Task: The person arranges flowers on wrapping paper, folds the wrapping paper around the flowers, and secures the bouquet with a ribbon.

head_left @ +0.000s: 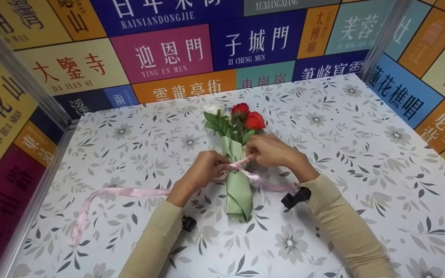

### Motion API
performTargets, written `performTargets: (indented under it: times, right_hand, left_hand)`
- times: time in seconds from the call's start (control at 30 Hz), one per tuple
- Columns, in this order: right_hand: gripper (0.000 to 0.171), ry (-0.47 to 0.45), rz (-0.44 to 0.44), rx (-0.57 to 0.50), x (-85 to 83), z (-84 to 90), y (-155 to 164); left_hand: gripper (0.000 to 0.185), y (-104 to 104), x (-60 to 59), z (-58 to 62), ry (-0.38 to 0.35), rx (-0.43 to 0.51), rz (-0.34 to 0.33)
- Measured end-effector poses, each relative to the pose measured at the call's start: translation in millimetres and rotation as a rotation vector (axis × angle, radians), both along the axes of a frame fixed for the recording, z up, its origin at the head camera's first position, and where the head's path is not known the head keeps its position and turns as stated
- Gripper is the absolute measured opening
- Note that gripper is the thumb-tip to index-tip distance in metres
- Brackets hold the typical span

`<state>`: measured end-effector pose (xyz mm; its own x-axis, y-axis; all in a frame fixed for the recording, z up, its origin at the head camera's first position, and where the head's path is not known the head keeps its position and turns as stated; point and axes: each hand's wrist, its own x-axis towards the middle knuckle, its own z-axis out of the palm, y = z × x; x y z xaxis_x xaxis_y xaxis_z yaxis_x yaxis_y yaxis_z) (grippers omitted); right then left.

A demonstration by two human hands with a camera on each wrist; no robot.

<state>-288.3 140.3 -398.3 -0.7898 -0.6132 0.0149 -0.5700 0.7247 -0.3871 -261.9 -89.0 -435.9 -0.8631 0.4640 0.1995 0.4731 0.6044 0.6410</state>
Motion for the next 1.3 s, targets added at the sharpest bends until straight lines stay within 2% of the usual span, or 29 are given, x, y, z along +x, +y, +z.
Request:
performTargets:
  times: [0.07, 0.17, 0.33, 0.5, 0.83, 1.07, 1.17, 1.3]
  right_hand:
    - [0.007, -0.009, 0.016, 0.015, 0.4, 3.9, 5]
    - [0.010, -0.039, 0.050, 0.053, -2.7, 6.2, 15]
    - [0.012, -0.153, 0.087, 0.143, -11.4, 1.6, 33]
    - [0.012, -0.225, 0.122, 0.196, -16.9, -8.0, 39]
    - [0.019, -0.225, 0.114, 0.238, -19.2, -21.0, 39]
    - [0.019, -0.219, 0.113, 0.260, -22.7, -27.5, 36]
    - [0.019, -0.229, 0.103, 0.273, -21.9, -29.4, 35]
    - [0.015, -0.283, 0.110, 0.277, -19.3, -28.0, 35]
  left_hand:
    - [0.011, -5, 0.2, 2.4, -0.042, -0.011, -0.021]
    - [0.009, -12, 0.4, 3.8, -0.066, -0.029, -0.032]
    - [0.009, -17, -0.1, 1.0, -0.036, -0.054, -0.053]
    - [0.010, -19, -1.3, -2.1, -0.052, -0.079, -0.088]
    - [0.008, -22, -5.1, -6.3, -0.076, -0.094, -0.117]
    - [0.008, -28, -5.9, -9.9, -0.060, -0.098, -0.115]
    - [0.008, -28, -5.5, -10.6, -0.080, -0.109, -0.099]
    - [0.011, -23, -7.3, -9.7, -0.156, -0.149, -0.096]
